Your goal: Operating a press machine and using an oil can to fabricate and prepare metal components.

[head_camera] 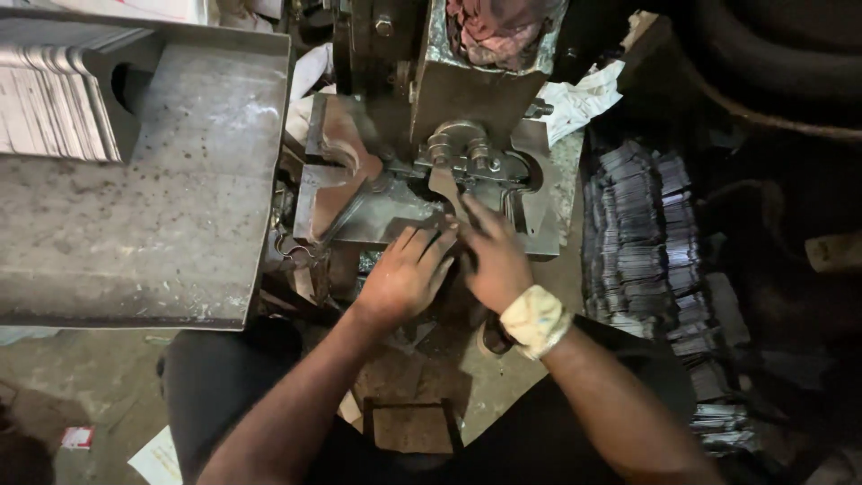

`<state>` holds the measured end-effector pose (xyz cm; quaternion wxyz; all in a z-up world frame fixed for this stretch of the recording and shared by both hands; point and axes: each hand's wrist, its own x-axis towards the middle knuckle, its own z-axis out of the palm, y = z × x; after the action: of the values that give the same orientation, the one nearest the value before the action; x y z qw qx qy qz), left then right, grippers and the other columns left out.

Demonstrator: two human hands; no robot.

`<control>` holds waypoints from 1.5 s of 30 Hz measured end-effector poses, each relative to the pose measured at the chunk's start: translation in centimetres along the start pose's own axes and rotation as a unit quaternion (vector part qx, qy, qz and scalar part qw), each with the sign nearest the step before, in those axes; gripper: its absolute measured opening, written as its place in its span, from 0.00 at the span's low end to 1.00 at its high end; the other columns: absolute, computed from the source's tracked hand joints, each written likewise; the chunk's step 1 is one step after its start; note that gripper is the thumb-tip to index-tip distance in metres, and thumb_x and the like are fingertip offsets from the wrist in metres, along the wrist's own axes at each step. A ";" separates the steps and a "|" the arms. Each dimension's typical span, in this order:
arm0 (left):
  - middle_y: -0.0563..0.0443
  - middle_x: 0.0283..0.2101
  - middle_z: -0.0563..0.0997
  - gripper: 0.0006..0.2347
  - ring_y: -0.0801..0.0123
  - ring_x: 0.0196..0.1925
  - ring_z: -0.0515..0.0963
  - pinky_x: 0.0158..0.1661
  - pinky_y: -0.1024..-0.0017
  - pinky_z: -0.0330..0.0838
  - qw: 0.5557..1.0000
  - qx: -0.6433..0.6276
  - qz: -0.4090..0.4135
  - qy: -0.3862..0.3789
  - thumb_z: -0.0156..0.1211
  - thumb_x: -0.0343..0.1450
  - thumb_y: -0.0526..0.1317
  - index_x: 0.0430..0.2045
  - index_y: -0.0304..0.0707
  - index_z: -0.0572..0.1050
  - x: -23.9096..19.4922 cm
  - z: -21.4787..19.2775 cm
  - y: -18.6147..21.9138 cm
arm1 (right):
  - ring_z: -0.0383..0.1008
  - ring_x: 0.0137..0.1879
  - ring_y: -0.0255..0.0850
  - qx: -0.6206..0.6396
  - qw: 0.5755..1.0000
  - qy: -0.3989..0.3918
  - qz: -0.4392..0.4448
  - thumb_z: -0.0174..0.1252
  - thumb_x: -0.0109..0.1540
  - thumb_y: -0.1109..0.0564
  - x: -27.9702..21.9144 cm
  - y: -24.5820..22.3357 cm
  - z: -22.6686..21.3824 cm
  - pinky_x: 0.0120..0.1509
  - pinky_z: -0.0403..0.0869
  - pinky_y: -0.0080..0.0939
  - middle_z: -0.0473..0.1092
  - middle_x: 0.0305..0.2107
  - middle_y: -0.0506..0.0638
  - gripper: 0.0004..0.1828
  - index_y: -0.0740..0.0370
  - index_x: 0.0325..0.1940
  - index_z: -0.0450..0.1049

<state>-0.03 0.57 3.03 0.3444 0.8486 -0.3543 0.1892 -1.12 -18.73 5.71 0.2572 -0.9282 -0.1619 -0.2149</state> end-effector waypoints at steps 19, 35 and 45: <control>0.26 0.58 0.74 0.20 0.35 0.63 0.72 0.63 0.52 0.65 0.988 0.076 -0.128 0.045 0.58 0.69 0.33 0.55 0.21 0.72 -0.1 -6.6 -7.1 | 0.80 0.35 0.42 0.590 0.656 -0.094 0.461 0.50 0.68 0.53 3.1 4.4 4.9 0.40 0.77 0.43 0.80 0.31 0.51 0.12 0.65 0.41 0.73; 0.30 0.53 0.76 0.19 0.39 0.56 0.75 0.56 0.53 0.70 0.994 -0.012 -0.100 0.047 0.59 0.71 0.33 0.58 0.30 0.74 0.3 -8.4 -3.4 | 0.79 0.34 0.44 0.596 0.665 -0.087 0.441 0.51 0.70 0.52 2.7 5.5 7.2 0.37 0.79 0.44 0.76 0.30 0.54 0.14 0.65 0.44 0.73; 0.32 0.52 0.76 0.20 0.41 0.57 0.75 0.64 0.46 0.62 0.996 -0.028 -0.027 -0.075 0.59 0.70 0.35 0.59 0.32 0.73 -1.6 -0.6 -1.5 | 0.73 0.35 0.35 0.371 0.846 -0.041 0.381 0.62 0.65 0.53 -1.0 6.1 1.5 0.39 0.71 0.36 0.76 0.31 0.46 0.11 0.63 0.45 0.81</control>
<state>-0.08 2.57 1.88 0.3454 0.8596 -0.3614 0.1057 1.00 -23.08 1.56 0.6373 -0.7600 0.1268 0.0143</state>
